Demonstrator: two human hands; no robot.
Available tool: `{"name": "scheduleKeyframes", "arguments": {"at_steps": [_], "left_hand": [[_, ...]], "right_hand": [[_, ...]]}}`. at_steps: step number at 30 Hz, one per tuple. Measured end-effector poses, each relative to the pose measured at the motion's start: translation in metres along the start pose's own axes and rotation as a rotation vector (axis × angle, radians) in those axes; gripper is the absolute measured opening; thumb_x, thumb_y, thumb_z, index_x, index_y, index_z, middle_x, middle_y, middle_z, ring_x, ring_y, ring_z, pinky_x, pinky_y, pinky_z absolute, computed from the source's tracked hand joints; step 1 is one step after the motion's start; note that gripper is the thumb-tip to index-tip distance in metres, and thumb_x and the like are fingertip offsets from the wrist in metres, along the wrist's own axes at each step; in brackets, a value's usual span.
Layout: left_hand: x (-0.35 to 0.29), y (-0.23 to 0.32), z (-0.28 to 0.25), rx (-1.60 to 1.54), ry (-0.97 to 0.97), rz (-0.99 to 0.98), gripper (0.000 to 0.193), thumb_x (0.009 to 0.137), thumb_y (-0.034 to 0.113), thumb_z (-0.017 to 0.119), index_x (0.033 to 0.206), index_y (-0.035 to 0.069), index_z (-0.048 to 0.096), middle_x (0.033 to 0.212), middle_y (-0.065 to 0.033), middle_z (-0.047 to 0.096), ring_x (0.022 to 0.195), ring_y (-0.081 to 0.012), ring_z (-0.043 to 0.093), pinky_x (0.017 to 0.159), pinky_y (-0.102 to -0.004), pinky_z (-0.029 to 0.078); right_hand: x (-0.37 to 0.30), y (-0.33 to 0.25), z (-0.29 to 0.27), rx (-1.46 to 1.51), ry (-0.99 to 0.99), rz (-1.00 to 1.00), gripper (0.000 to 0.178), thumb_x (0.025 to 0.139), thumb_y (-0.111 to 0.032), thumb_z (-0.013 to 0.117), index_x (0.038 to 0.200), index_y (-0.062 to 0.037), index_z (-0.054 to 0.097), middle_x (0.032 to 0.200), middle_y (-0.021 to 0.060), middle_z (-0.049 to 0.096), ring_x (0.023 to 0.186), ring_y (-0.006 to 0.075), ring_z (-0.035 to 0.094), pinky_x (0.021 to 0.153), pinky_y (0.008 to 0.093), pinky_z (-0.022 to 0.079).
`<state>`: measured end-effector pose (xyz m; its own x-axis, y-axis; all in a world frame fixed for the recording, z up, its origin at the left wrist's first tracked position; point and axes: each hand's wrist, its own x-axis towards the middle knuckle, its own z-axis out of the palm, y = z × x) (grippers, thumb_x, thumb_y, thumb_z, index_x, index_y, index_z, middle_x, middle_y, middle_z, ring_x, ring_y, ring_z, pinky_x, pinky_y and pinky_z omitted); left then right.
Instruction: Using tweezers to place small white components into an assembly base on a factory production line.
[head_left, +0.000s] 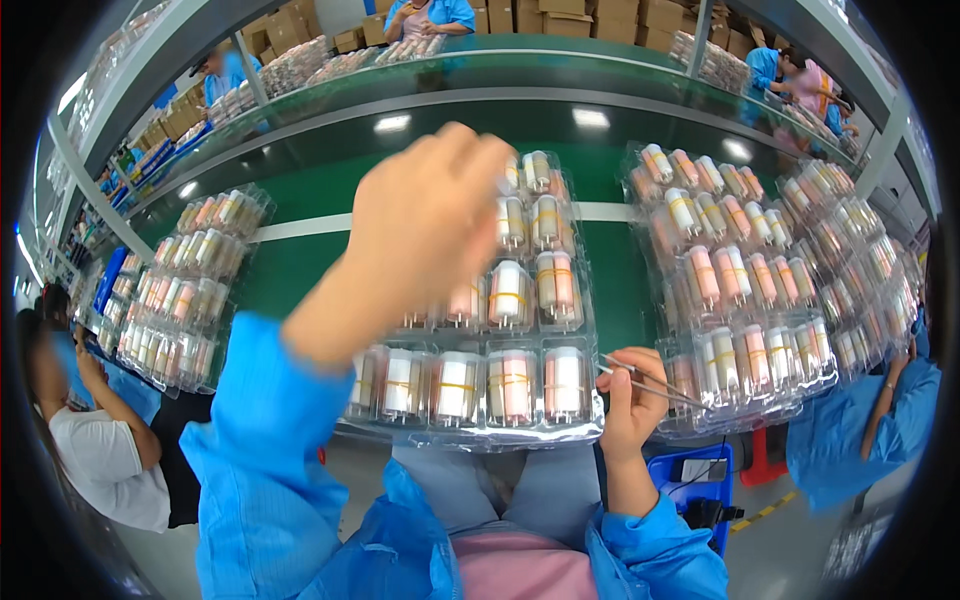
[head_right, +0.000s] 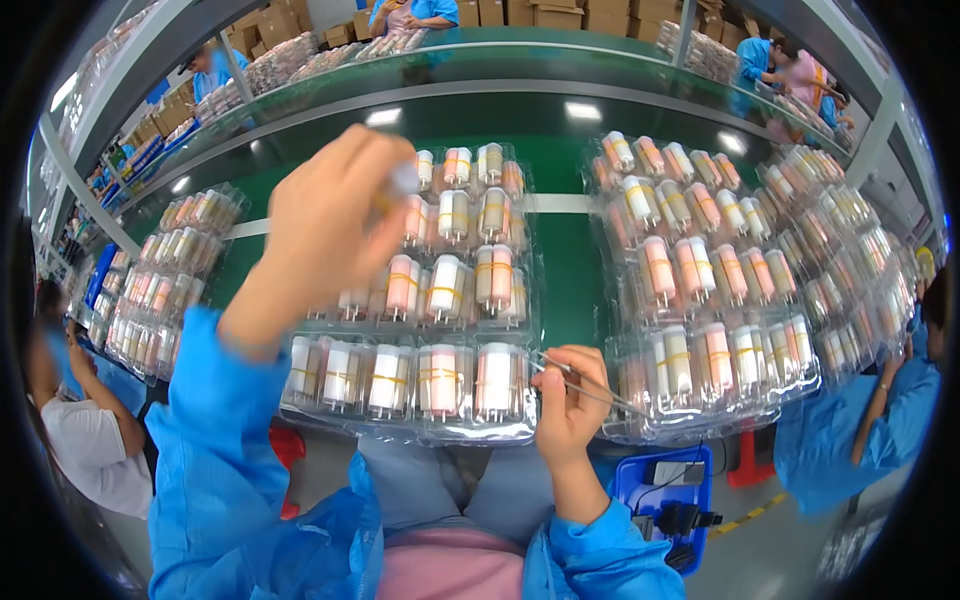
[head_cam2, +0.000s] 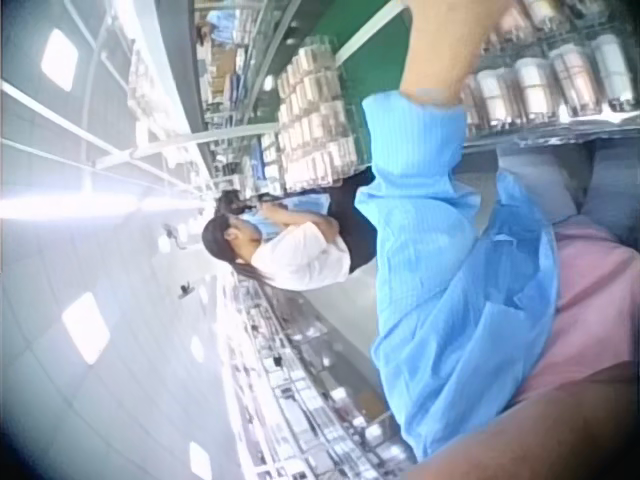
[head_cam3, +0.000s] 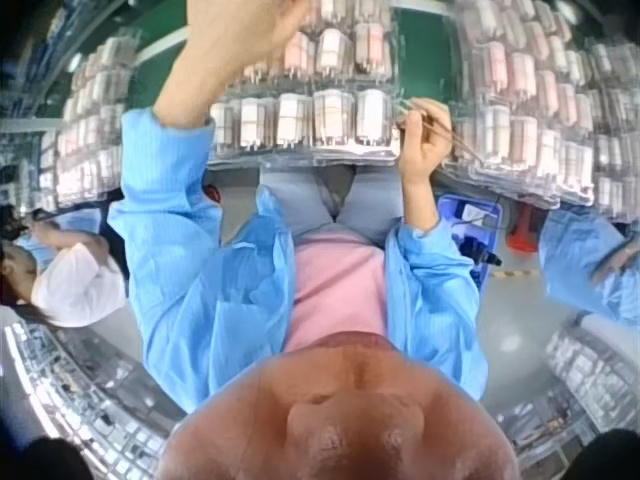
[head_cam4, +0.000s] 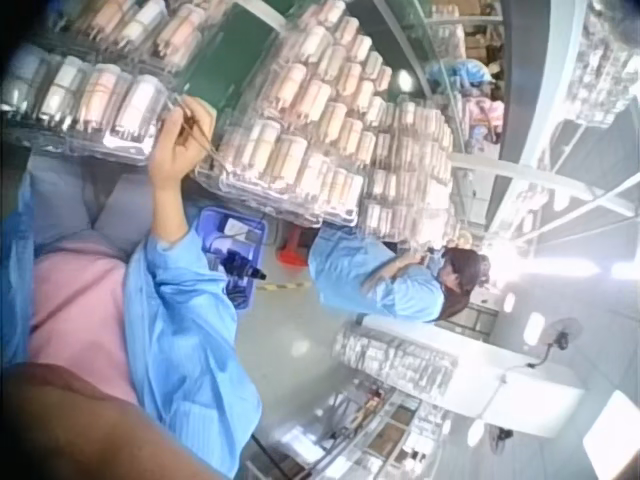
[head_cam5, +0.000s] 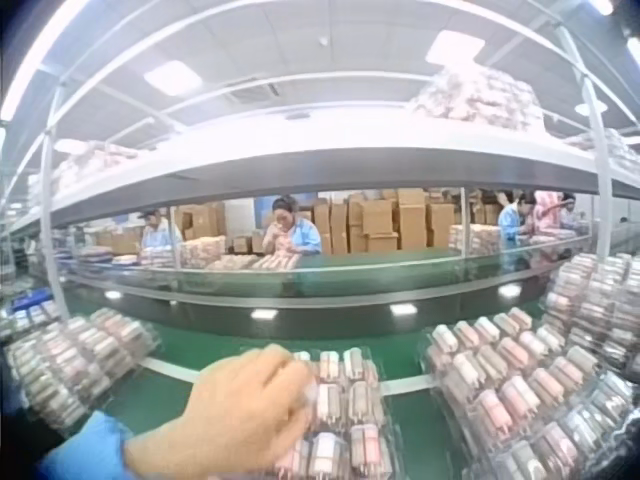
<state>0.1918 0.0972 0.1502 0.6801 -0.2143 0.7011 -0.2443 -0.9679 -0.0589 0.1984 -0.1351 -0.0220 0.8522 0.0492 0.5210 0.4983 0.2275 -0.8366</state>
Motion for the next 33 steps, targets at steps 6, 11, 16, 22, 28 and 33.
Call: {"name": "scheduleKeyframes", "arguments": {"at_steps": [6, 11, 16, 22, 28, 33], "left_hand": [[-0.063, 0.123, -0.121, 0.311, 0.199, 0.343, 0.026, 0.088, 0.018, 0.056, 0.113, 0.014, 0.049, 0.095, -0.0120, 0.062, 0.071, -0.0217, 0.060, 0.054, -0.0292, 0.048], [-0.084, 0.121, -0.154, 0.222, 0.145, 0.572, 0.018, 0.092, 0.018, 0.052, 0.109, 0.012, 0.051, 0.086, -0.0080, 0.062, 0.067, -0.0194, 0.059, 0.057, -0.0280, 0.048], [-0.132, 0.140, -0.153, -0.166, 0.061, 0.287, 0.038, 0.086, 0.020, 0.062, 0.121, 0.013, 0.048, 0.095, -0.0084, 0.064, 0.076, -0.0218, 0.063, 0.063, -0.0311, 0.050], [-0.189, 0.138, -0.076, -1.446, 0.023, -0.895, 0.060, 0.078, 0.004, 0.071, 0.130, -0.007, 0.042, 0.108, -0.0157, 0.063, 0.095, -0.0202, 0.061, 0.086, -0.0328, 0.048], [-0.208, 0.155, -0.038, -1.698, -0.007, -0.992, 0.044, 0.078, -0.003, 0.066, 0.117, 0.002, 0.048, 0.100, -0.0064, 0.057, 0.096, -0.0133, 0.057, 0.084, -0.0264, 0.047], [-0.207, 0.157, -0.022, -1.281, 0.004, -0.855, 0.031, 0.072, -0.003, 0.073, 0.098, 0.002, 0.057, 0.086, -0.0036, 0.058, 0.077, -0.0091, 0.055, 0.066, -0.0231, 0.044]], "right_hand": [[-0.005, -0.001, 0.017, 0.101, -0.051, 0.021, 0.014, 0.090, -0.001, 0.053, 0.102, 0.0051, 0.056, 0.102, 0.0116, 0.051, 0.072, 0.0104, 0.055, 0.063, 0.0220, 0.048], [-0.001, 0.003, 0.002, 0.020, -0.014, -0.039, 0.014, 0.091, -0.005, 0.056, 0.101, 0.0039, 0.057, 0.101, 0.0090, 0.052, 0.070, 0.0098, 0.057, 0.063, 0.0208, 0.046], [-0.005, 0.000, 0.000, 0.017, 0.003, -0.052, 0.016, 0.092, -0.008, 0.056, 0.102, 0.0035, 0.056, 0.102, 0.0082, 0.053, 0.074, 0.0097, 0.057, 0.065, 0.0217, 0.048], [-0.042, -0.015, 0.000, -0.075, 0.134, -0.117, 0.018, 0.094, -0.008, 0.051, 0.108, 0.0031, 0.053, 0.108, 0.0129, 0.054, 0.078, 0.0114, 0.057, 0.065, 0.0225, 0.049], [-0.067, -0.063, 0.000, 0.193, 0.054, 0.235, 0.024, 0.096, -0.011, 0.049, 0.113, 0.0055, 0.053, 0.100, 0.0148, 0.062, 0.072, 0.0119, 0.056, 0.066, 0.0241, 0.046], [-0.072, -0.087, 0.005, 0.147, -0.174, 0.181, 0.028, 0.094, -0.021, 0.055, 0.105, 0.0045, 0.057, 0.094, 0.0150, 0.060, 0.074, 0.0146, 0.057, 0.066, 0.0247, 0.046]]}}
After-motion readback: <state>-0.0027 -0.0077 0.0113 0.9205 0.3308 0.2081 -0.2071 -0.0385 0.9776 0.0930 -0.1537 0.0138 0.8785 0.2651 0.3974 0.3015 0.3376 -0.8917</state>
